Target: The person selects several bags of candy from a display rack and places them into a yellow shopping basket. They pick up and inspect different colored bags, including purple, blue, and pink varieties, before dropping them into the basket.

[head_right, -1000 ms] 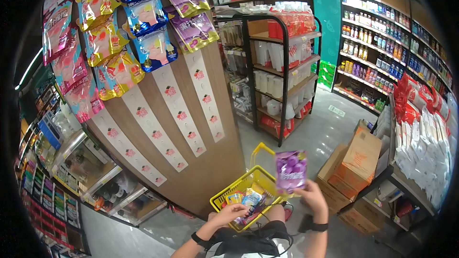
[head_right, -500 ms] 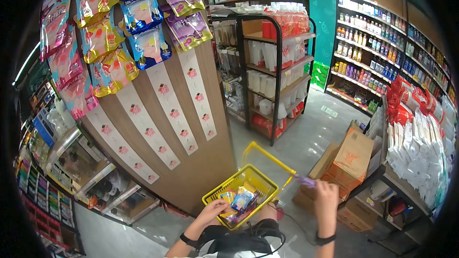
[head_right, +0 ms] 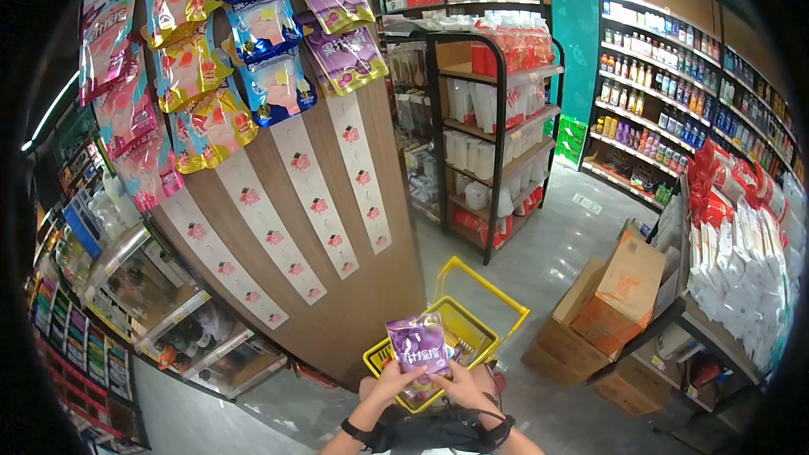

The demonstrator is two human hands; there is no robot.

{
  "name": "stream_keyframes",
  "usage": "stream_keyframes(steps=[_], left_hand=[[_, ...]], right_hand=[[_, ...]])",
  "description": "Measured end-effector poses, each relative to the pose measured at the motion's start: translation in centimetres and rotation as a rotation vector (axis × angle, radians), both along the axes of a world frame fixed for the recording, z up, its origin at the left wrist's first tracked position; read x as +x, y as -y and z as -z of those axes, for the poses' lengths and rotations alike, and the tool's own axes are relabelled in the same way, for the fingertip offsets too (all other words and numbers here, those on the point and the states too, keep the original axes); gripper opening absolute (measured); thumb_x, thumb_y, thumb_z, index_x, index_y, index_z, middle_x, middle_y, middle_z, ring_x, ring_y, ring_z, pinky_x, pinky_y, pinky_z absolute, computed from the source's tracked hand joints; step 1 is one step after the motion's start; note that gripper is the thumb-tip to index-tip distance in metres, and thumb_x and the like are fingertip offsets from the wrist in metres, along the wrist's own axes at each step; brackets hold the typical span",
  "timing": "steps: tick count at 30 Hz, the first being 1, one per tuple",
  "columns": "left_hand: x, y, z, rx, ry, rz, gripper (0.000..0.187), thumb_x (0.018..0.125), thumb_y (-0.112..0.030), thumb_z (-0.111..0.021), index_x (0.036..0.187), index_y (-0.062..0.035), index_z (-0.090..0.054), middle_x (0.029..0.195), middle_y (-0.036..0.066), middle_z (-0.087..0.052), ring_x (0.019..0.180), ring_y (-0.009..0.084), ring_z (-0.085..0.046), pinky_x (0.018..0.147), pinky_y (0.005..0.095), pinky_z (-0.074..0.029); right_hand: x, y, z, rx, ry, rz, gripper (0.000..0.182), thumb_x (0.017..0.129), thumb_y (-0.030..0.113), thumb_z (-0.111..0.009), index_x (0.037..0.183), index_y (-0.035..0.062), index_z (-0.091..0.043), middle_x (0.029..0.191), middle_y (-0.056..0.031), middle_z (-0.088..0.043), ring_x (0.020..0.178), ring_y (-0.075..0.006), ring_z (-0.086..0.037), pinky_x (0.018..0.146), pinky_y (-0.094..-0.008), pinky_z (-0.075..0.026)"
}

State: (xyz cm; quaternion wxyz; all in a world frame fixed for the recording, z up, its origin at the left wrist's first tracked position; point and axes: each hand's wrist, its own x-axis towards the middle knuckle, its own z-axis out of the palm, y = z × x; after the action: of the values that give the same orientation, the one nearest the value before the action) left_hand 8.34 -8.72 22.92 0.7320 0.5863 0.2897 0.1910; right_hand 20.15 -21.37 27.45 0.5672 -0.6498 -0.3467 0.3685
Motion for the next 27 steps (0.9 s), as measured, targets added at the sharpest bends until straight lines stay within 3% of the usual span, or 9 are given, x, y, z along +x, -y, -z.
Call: stream_keyframes(steps=[3, 13, 19, 22, 25, 27], left_hand=[[-0.6, -0.8, 0.4, 0.039, -0.075, 0.040, 0.034, 0.076, -0.027, -0.070, 0.098, -0.0023, -0.060, 0.084, 0.002, -0.062, 0.071, 0.0092, -0.057, 0.062, 0.0233, -0.047], [-1.5, -0.8, 1.3, 0.119, -0.180, 0.061, 0.035, 0.073, -0.028, -0.072, 0.094, -0.0024, -0.061, 0.077, 0.000, -0.062, 0.062, 0.0062, -0.054, 0.054, 0.0200, -0.044], [-1.6, -0.2, 0.2, 0.130, -0.206, 0.037, 0.035, 0.074, -0.028, -0.071, 0.096, -0.0031, -0.061, 0.083, 0.002, -0.063, 0.073, 0.0080, -0.057, 0.065, 0.0236, -0.047], [-1.2, 0.2, 1.0, 0.172, -0.069, -0.018, 0.021, 0.079, -0.019, -0.067, 0.094, -0.0052, -0.060, 0.078, -0.002, -0.060, 0.060, 0.0036, -0.051, 0.048, 0.0181, -0.040], [-1.1, 0.0, 1.5, 0.059, 0.026, -0.055, 0.020, 0.081, -0.018, -0.065, 0.095, -0.0043, -0.057, 0.082, 0.000, -0.061, 0.064, 0.0046, -0.055, 0.052, 0.0190, -0.043], [-1.2, -0.2, 1.7, 0.071, -0.008, -0.040, 0.021, 0.082, -0.016, -0.064, 0.096, -0.0035, -0.056, 0.084, 0.000, -0.061, 0.067, 0.0051, -0.056, 0.055, 0.0196, -0.045]], right_hand=[[-0.3, -0.2, -0.4, 0.053, 0.070, -0.028, 0.034, 0.075, 0.030, -0.068, 0.093, 0.0018, -0.061, 0.060, -0.0020, -0.059, 0.046, -0.0092, -0.054, 0.044, -0.0221, -0.043], [0.8, -0.2, 3.4, -0.052, 0.015, -0.175, 0.035, 0.076, 0.033, -0.068, 0.096, 0.0035, -0.063, 0.069, -0.0015, -0.060, 0.053, -0.0067, -0.052, 0.046, -0.0208, -0.041], [0.2, -0.2, 0.4, 0.047, 0.215, -0.090, 0.029, 0.074, 0.030, -0.069, 0.086, 0.0036, -0.066, 0.061, -0.0049, -0.061, 0.053, -0.0130, -0.058, 0.051, -0.0251, -0.045], [-0.1, -0.2, -0.2, -0.021, 0.146, -0.048, 0.027, 0.072, 0.028, -0.070, 0.083, 0.0041, -0.067, 0.059, -0.0077, -0.061, 0.054, -0.0186, -0.061, 0.054, -0.0278, -0.046], [0.0, -0.1, 0.0, 0.050, 0.321, -0.020, 0.027, 0.070, 0.027, -0.071, 0.085, 0.0045, -0.066, 0.060, -0.0081, -0.061, 0.055, -0.0214, -0.061, 0.056, -0.0293, -0.047], [0.1, 0.2, -0.5, -0.060, 0.303, -0.081, 0.028, 0.075, 0.020, -0.069, 0.094, 0.0015, -0.062, 0.074, -0.0073, -0.063, 0.067, -0.0141, -0.059, 0.063, -0.0268, -0.047]])
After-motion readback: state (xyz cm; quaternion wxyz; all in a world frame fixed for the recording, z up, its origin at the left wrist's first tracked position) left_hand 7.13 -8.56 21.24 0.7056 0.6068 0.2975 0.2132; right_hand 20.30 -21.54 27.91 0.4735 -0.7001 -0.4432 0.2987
